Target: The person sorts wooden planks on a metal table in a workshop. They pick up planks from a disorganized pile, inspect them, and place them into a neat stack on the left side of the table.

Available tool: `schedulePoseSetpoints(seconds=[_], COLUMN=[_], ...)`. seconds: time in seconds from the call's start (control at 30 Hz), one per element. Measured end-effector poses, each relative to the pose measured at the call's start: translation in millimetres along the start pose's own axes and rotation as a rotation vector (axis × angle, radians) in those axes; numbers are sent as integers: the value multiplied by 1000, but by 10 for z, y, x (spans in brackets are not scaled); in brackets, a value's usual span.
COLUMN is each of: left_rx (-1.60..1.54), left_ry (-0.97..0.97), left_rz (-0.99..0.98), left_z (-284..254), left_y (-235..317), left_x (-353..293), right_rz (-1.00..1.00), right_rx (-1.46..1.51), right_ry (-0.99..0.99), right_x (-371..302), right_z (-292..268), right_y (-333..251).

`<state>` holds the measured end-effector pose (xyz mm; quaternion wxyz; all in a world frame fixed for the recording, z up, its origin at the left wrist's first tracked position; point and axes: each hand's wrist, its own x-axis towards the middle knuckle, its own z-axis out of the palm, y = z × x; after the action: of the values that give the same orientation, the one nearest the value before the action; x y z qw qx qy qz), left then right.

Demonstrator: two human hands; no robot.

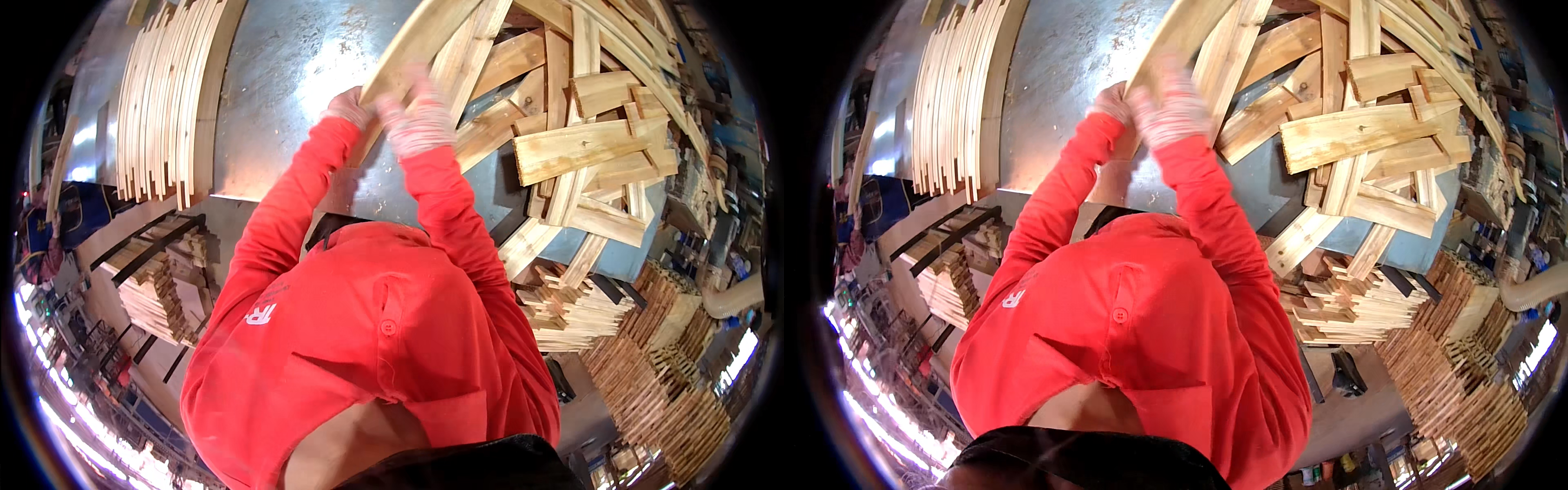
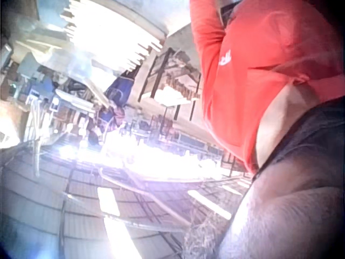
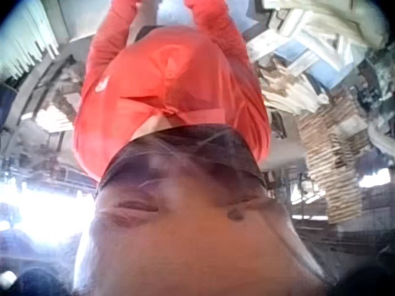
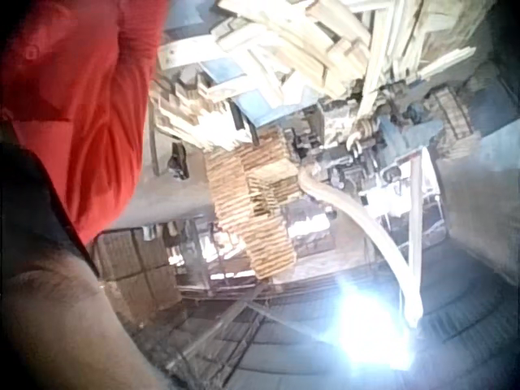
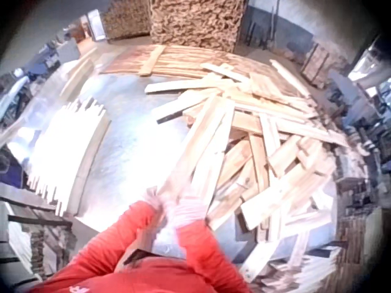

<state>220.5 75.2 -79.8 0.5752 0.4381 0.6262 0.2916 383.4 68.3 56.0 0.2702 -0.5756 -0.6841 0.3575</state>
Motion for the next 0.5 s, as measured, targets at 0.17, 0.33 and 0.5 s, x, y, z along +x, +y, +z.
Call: schedulePoseSetpoints(seconds=[0.17, 0.33, 0.5], left_rx=[160, -97, -226], left_ry=[45, 257, 124], left_rz=[-29, -119, -318], left_z=[-5, -26, 284], left_y=[479, 56, -158], left_x=[-524, -650, -571], right_rz=[589, 327, -87], right_rx=[184, -61, -287], right_ry=[142, 40, -811], right_x=[56, -145, -683], right_z=[-8, 63, -72], right_y=[1138, 866, -27])
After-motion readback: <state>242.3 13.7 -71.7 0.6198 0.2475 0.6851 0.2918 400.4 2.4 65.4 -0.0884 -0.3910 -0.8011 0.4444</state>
